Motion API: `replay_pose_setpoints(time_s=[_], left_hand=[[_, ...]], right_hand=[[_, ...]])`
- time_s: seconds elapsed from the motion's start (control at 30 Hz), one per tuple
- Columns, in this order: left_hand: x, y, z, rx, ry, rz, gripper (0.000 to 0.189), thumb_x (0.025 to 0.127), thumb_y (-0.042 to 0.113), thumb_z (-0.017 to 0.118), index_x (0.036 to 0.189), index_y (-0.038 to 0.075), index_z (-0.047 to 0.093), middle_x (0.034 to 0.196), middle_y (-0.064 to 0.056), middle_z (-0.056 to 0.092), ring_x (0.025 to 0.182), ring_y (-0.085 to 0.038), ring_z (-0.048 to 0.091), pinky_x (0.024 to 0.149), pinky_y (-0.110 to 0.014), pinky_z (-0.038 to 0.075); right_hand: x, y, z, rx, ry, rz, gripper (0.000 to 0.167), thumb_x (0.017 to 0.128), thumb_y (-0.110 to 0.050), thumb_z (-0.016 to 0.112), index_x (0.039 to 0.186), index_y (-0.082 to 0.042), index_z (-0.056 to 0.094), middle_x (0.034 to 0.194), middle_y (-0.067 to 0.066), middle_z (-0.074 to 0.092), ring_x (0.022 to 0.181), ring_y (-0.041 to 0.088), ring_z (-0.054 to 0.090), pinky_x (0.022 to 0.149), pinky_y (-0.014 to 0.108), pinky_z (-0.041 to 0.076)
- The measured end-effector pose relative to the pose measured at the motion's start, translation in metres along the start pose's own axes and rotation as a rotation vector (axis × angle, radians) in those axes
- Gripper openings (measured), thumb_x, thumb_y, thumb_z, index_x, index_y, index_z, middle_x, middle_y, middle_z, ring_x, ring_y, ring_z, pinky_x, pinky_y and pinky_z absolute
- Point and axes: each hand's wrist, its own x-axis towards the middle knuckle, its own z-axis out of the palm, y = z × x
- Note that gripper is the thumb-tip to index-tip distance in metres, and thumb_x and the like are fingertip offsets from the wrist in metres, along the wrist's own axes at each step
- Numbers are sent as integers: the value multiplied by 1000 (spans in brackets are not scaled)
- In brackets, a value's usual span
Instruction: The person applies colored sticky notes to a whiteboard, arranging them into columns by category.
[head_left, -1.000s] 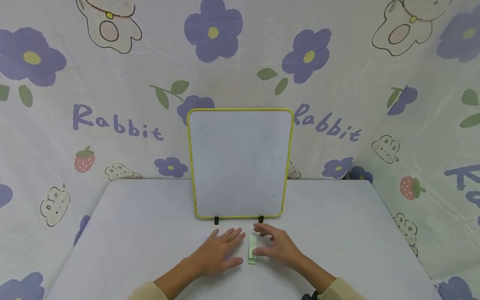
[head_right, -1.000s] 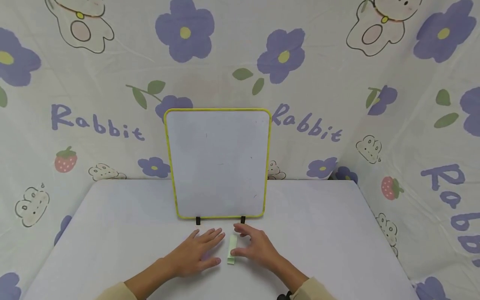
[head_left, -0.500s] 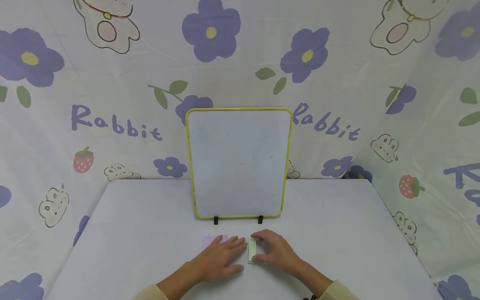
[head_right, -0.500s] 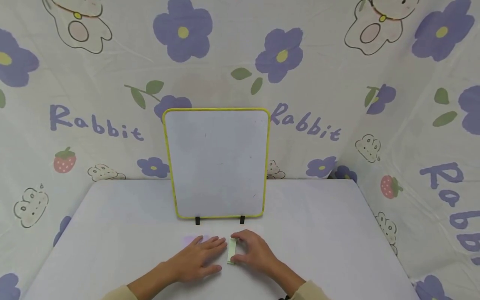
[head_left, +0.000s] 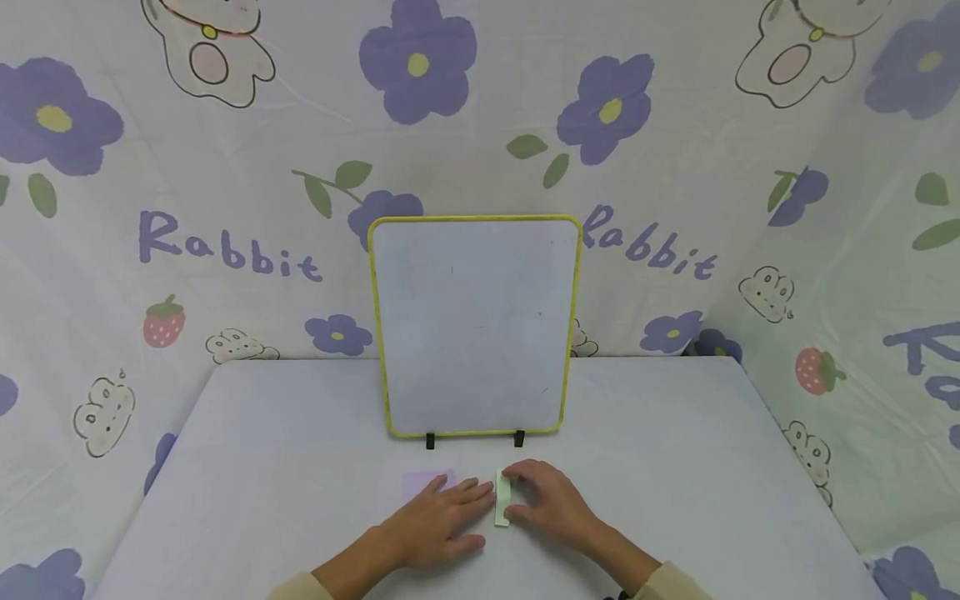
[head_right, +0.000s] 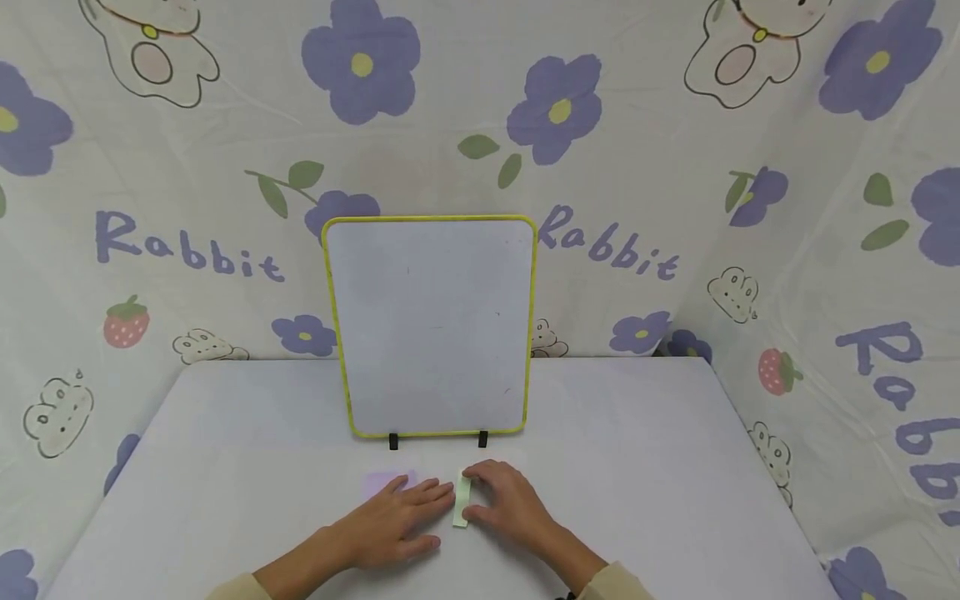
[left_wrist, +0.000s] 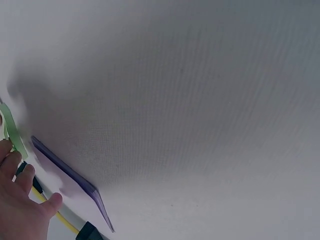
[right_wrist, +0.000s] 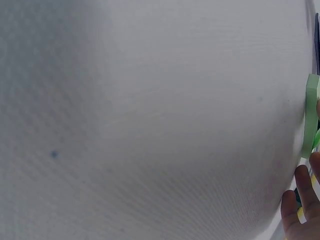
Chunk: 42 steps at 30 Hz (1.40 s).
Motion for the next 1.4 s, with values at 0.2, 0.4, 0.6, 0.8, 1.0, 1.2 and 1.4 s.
replay_pose_setpoints(time_s=[0.2,0.4,0.6,0.8,1.0,1.2,1.4], left_hand=[[0,1,0,14,8,4,62,101,46,49,154,15,40,157,0,39,143,-23,39,111,-60,30],[0,1,1,27,27,8,62,101,46,49,154,14,39,156,-2,40,143,-24,39,109,-59,32],[-1,0,1,29,39,2,62,102,46,47,154,13,38,157,-4,39,143,-24,39,108,-58,36],[0,-1,2,17,58,6,62,102,46,46,154,13,38,157,-3,40,142,-24,39,107,-57,37],[3,-1,4,29,68,24,62,103,47,44,155,14,37,157,-3,40,142,-24,39,106,-56,38],[5,1,3,57,80,21,58,104,45,43,153,15,40,157,-4,40,143,-27,38,107,-59,36],[11,1,8,185,120,0,48,104,43,43,146,20,51,154,-6,44,143,-28,38,106,-58,37]], right_hand=[[0,-2,-1,8,6,25,43,80,-16,83,118,-7,67,118,3,69,115,23,62,99,47,46],[2,-3,-1,4,15,11,37,82,-17,81,116,-7,69,115,2,71,110,21,64,96,45,48],[5,-5,-3,10,3,21,30,86,-19,78,113,-7,71,111,3,72,104,18,65,91,41,50],[6,-4,-4,34,-7,47,23,89,-19,75,109,-9,71,110,3,72,103,17,65,92,42,50],[6,-5,-4,40,7,41,22,89,-19,75,108,-8,72,108,2,72,101,16,66,91,41,51],[6,-5,-4,29,3,50,22,90,-19,74,109,-8,71,107,1,72,100,15,65,90,42,51],[7,-5,-4,41,0,44,23,90,-18,74,110,-7,71,105,0,72,93,15,66,85,38,52]])
